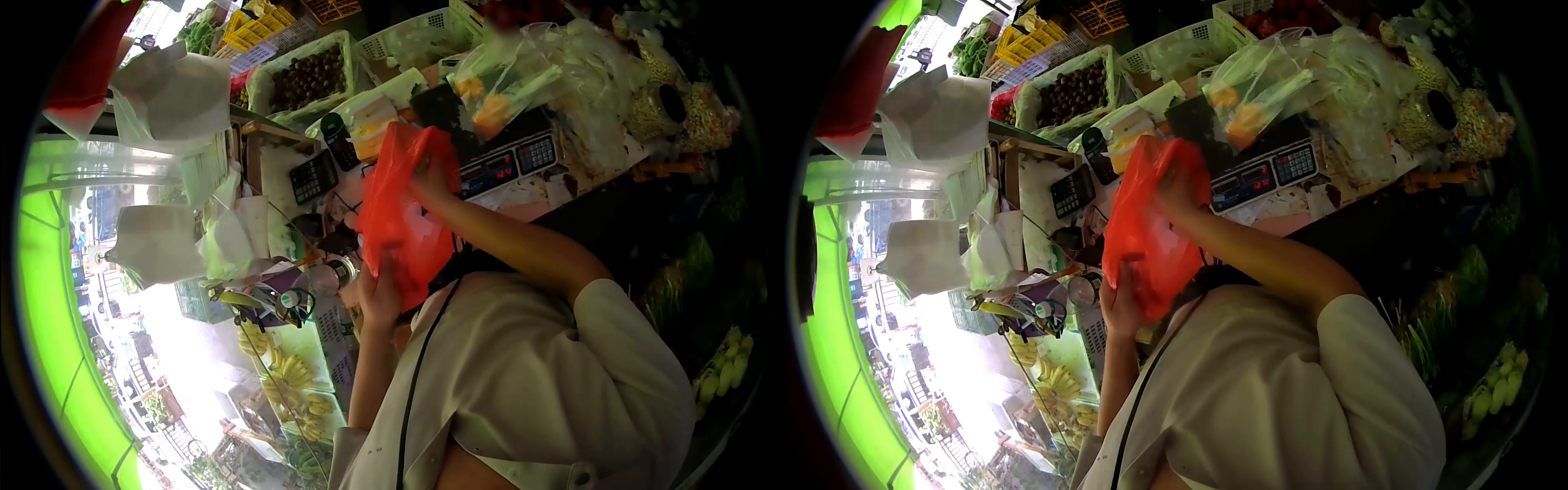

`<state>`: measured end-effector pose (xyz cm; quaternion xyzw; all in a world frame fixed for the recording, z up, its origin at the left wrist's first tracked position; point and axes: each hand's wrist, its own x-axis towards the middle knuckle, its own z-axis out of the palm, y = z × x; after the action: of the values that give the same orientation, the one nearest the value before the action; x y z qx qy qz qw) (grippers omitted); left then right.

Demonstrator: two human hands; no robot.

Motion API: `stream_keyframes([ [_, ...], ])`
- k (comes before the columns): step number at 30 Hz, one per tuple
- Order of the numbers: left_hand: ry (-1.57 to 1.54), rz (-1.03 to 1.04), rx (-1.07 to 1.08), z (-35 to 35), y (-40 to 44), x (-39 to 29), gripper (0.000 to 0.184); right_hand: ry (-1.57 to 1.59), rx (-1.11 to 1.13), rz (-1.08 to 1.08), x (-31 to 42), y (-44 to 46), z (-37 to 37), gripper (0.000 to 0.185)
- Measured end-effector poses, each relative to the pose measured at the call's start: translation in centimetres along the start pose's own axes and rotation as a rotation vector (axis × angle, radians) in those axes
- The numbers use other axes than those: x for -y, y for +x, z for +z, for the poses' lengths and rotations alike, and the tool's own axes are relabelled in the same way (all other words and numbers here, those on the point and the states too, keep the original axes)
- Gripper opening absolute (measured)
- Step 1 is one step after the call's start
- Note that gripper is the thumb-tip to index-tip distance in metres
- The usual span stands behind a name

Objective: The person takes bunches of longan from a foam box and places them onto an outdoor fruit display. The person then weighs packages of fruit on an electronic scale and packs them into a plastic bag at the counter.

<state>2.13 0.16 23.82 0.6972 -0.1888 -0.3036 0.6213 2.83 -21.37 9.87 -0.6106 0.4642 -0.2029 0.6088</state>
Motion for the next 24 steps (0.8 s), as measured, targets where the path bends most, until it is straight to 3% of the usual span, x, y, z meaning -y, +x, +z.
stream_keyframes([
  [2,-0.028,0.031,-0.101,0.2,0.2,-2.5,0.029,-0.178,-0.073,-0.043,-5.9,3.8,3.0,0.055],
  [7,0.096,0.039,-0.355,-2.0,2.3,-2.1,0.032,-0.022,-0.132,-0.003,-0.2,-0.7,1.2,0.044],
  [8,-0.060,0.025,-0.365,-2.7,2.8,-0.8,0.035,-0.011,-0.111,-0.005,0.8,-1.4,1.1,0.043],
  [11,-0.265,0.012,-0.397,-1.8,3.2,-1.4,0.035,-0.156,0.116,-0.039,0.8,-1.0,0.4,0.051],
  [14,-0.241,-0.032,-0.341,-2.2,3.1,-2.1,0.039,-0.308,0.323,-0.053,1.4,-0.1,-2.3,0.062],
  [16,-0.248,-0.006,-0.350,-3.0,2.8,-1.6,0.039,0.343,0.653,0.322,7.0,-1.2,-8.9,0.049],
  [17,-0.260,-0.009,-0.374,-3.2,2.5,-1.3,0.039,0.474,0.701,0.296,9.2,-2.2,-12.6,0.045],
  [18,-0.275,-0.016,-0.375,-3.2,2.4,-1.1,0.037,0.505,0.630,0.255,9.3,-2.3,-15.3,0.043],
  [19,-0.292,-0.018,-0.371,-3.0,2.3,-0.9,0.035,0.346,0.517,0.283,9.1,-2.0,-18.0,0.045],
  [21,-0.302,-0.026,-0.406,-2.4,2.1,-0.8,0.034,-0.112,0.190,0.139,3.8,1.2,-21.7,0.062],
  [22,-0.294,-0.041,-0.424,-2.3,2.0,-1.0,0.033,-0.239,0.042,0.187,2.1,2.5,-23.6,0.075],
  [24,-0.263,-0.040,-0.409,-2.0,1.8,-1.2,0.032,-0.330,-0.242,0.172,2.8,4.2,-25.3,0.085],
])
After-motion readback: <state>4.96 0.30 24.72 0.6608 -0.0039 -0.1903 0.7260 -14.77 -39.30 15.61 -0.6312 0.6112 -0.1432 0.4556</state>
